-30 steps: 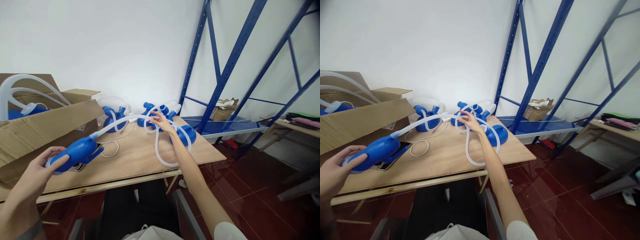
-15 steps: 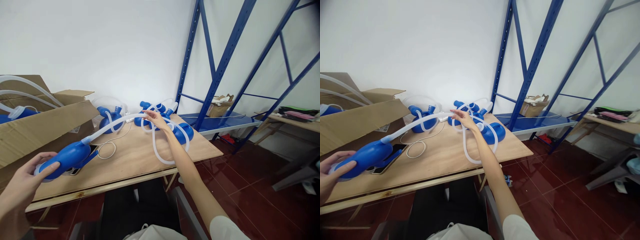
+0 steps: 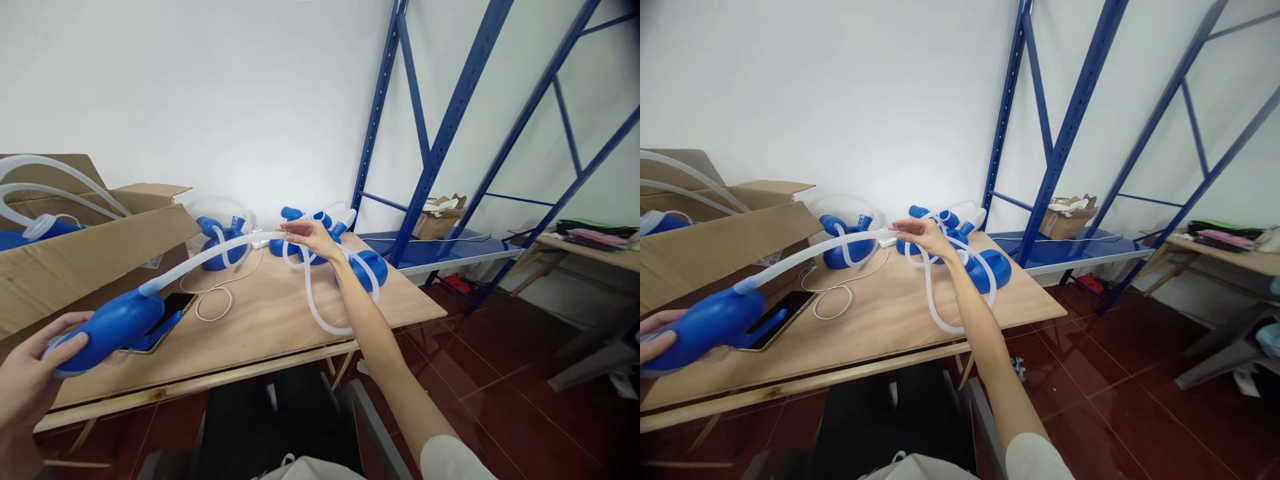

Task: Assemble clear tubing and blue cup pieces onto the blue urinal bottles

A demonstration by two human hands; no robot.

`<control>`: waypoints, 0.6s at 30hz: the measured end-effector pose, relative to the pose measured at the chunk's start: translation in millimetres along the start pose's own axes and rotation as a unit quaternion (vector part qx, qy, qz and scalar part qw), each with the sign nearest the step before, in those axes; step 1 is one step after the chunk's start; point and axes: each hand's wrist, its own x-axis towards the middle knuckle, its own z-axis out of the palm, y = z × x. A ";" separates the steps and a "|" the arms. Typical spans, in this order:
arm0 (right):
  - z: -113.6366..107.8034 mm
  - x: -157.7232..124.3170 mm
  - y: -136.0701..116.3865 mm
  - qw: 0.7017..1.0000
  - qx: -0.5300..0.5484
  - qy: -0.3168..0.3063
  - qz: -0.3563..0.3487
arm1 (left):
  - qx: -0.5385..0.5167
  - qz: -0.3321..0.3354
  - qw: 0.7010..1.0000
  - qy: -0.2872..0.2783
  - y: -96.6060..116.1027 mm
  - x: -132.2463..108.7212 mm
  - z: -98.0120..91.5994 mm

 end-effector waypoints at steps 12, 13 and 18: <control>0.4 7.1 -8.7 0.999 -0.008 -0.007 -0.041 | -0.221 -0.163 0.959 -0.061 -3.2 -1.8 1.1; 0.7 6.3 -10.3 0.999 0.000 -0.017 -0.039 | -0.223 -0.159 0.960 -0.063 -4.8 -1.6 0.7; 8.2 2.6 -28.1 0.996 -0.005 -0.082 -0.026 | -0.174 -0.118 0.976 -0.062 -10.8 2.5 0.3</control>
